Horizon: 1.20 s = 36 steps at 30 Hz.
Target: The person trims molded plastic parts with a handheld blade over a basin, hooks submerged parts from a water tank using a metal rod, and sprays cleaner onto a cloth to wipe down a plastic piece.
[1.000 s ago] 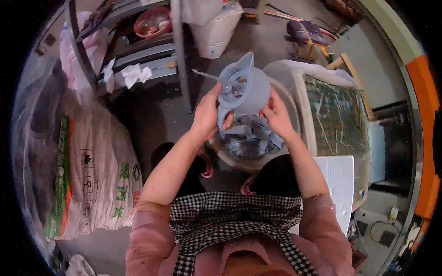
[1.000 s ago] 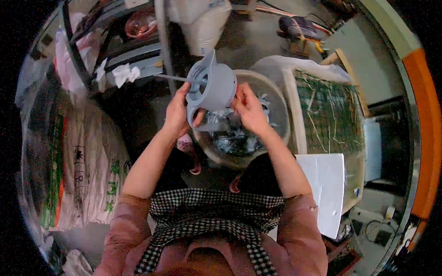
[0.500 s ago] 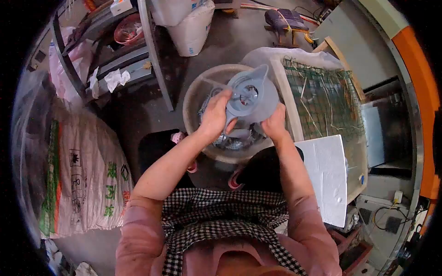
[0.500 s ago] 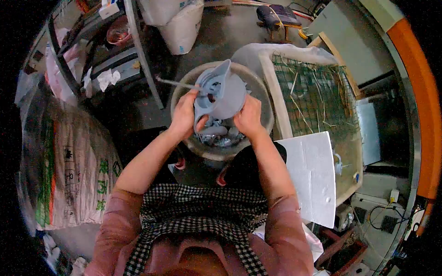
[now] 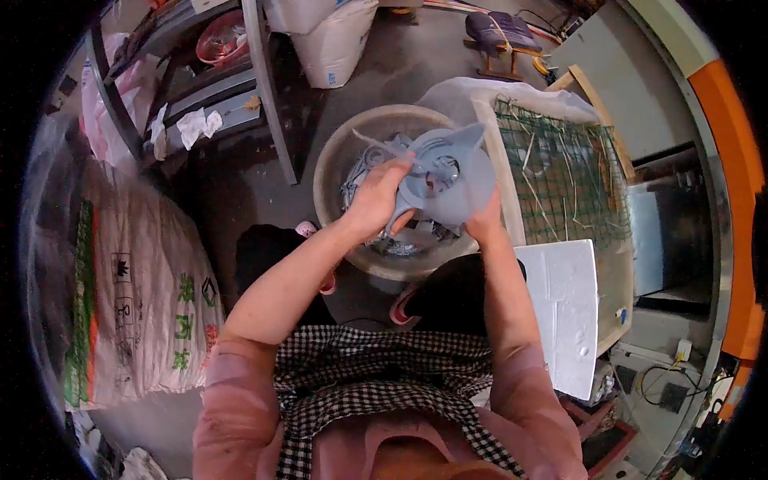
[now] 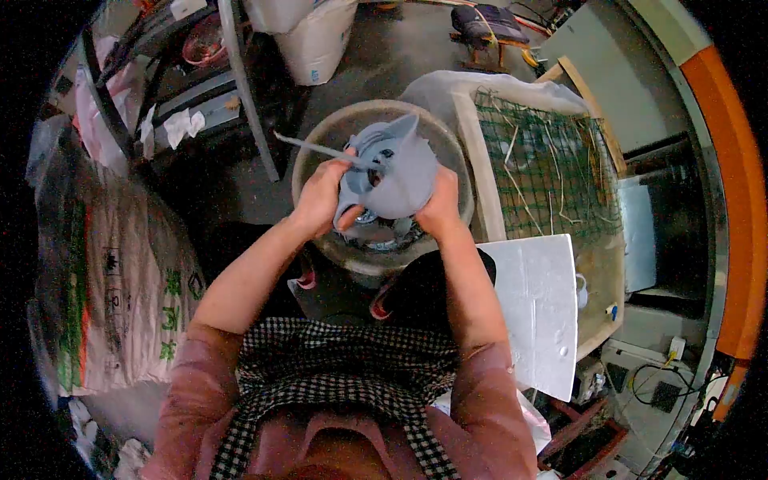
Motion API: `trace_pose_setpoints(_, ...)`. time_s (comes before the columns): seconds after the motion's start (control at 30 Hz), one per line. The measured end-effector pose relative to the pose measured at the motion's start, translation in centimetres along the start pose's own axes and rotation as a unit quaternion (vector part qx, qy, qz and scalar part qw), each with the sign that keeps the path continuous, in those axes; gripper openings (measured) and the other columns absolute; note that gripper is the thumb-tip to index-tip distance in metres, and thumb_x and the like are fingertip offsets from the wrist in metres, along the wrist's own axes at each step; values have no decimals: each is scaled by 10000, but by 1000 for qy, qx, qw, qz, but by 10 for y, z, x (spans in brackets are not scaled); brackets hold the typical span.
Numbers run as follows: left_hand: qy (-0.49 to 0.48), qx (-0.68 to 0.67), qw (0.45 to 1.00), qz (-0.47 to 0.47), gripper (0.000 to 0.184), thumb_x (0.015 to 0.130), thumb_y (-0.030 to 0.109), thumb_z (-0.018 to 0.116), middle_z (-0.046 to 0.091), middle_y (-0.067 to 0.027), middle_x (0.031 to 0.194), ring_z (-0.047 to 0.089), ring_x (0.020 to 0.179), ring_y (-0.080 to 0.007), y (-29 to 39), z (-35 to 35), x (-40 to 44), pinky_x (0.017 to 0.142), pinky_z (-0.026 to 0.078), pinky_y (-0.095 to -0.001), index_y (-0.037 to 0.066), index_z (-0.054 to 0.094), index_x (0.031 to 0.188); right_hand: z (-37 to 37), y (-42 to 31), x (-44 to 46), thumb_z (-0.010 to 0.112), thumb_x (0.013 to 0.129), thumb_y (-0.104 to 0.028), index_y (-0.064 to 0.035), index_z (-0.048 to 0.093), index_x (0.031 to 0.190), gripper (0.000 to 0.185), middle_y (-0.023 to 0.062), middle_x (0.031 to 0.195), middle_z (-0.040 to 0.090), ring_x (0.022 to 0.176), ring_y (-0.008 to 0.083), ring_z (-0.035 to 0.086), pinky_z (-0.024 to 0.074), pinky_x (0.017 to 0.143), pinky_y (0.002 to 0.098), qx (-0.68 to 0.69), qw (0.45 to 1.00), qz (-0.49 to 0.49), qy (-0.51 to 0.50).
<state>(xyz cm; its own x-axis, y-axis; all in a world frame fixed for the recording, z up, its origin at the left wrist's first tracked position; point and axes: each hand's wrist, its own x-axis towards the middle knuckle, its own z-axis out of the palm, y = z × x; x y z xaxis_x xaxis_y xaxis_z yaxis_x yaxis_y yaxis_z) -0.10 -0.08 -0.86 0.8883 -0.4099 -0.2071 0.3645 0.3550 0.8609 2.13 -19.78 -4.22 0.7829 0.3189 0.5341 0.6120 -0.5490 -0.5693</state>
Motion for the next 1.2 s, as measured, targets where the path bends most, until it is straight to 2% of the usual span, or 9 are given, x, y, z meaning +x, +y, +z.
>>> trace_pose_setpoints(0.13, 50, 38, 998, 27, 404, 913, 354, 310, 494, -97, 520, 350, 294, -156, 9, 4, -2, 334, 297, -267, -10, 453, 1012, 7, -8, 3, 579, 680, -111, -14, 611, 827, 179, 188, 822, 614, 800, 375, 585, 464, 684, 367, 76, 993, 61, 71)
trace_pose_setpoints(0.2, 42, 6, 999, -14, 382, 913, 327, 323, 512, -96, 553, 373, 313, -148, 9, 3, -3, 355, 318, -253, -13, 454, 1027, 9, -8, 1, 579, 692, -116, -11, 592, 880, 215, 188, 834, 612, 797, 374, 584, 463, 677, 371, -49, 998, -37, 27)
trace_pose_setpoints(0.33, 48, 31, 997, 49, 368, 910, 312, 337, 524, -86, 574, 392, 327, -156, 10, -7, 3, 358, 325, -266, -21, 459, 1008, 7, -16, 0, 581, 695, -116, -12, 579, 907, 236, 181, 832, 612, 785, 370, 584, 464, 673, 374, -4, 993, -113, 19)
trace_pose_setpoints(0.4, 18, -35, 999, 19, 374, 908, 318, 343, 528, -87, 573, 391, 323, -165, 11, -7, 3, 352, 324, -277, -26, 461, 995, 8, -10, -7, 575, 684, -96, -17, 576, 880, 211, 169, 814, 605, 755, 371, 578, 461, 653, 391, -17, 986, 136, 97)
trace_pose_setpoints(0.5, 109, 58, 992, 29, 399, 909, 363, 328, 499, -93, 511, 351, 287, -182, 8, 1, 3, 313, 279, -293, -9, 472, 921, 10, -3, 0, 569, 675, -80, -25, 575, 823, 158, 152, 767, 597, 707, 368, 574, 456, 608, 393, 13, 994, 13, 106)
trace_pose_setpoints(0.7, 6, 26, 1000, 16, 423, 910, 397, 330, 481, -70, 480, 341, 277, -147, 4, -2, 5, 299, 262, -260, 11, 505, 897, 1, 3, 0, 639, 637, -147, -54, 582, 790, 187, 128, 757, 601, 700, 340, 583, 453, 594, 380, -158, 979, -125, 25)
trace_pose_setpoints(0.8, -6, 64, 998, 18, 429, 909, 395, 340, 505, -67, 499, 353, 280, -140, 10, 0, 3, 283, 251, -263, 14, 531, 853, 1, -3, 1, 663, 609, -166, -60, 590, 785, 219, 118, 749, 604, 686, 332, 586, 454, 592, 385, -62, 997, 7, 34)
trace_pose_setpoints(1.03, -1, 33, 999, 5, 422, 926, 364, 326, 517, -74, 551, 394, 314, -135, 12, 3, -2, 298, 278, -261, -10, 521, 908, 3, -7, 1, 684, 617, -200, -68, 602, 790, 232, 101, 708, 602, 646, 307, 591, 461, 572, 374, -84, 994, -71, 21)
trace_pose_setpoints(1.2, -10, 71, 997, 8, 434, 926, 371, 322, 497, -76, 512, 391, 307, -138, 10, -2, 4, 299, 287, -263, -9, 526, 873, 17, -28, 14, 667, 683, -234, -82, 603, 896, 269, 100, 875, 614, 824, 289, 585, 467, 692, 385, -169, 983, -29, 71)
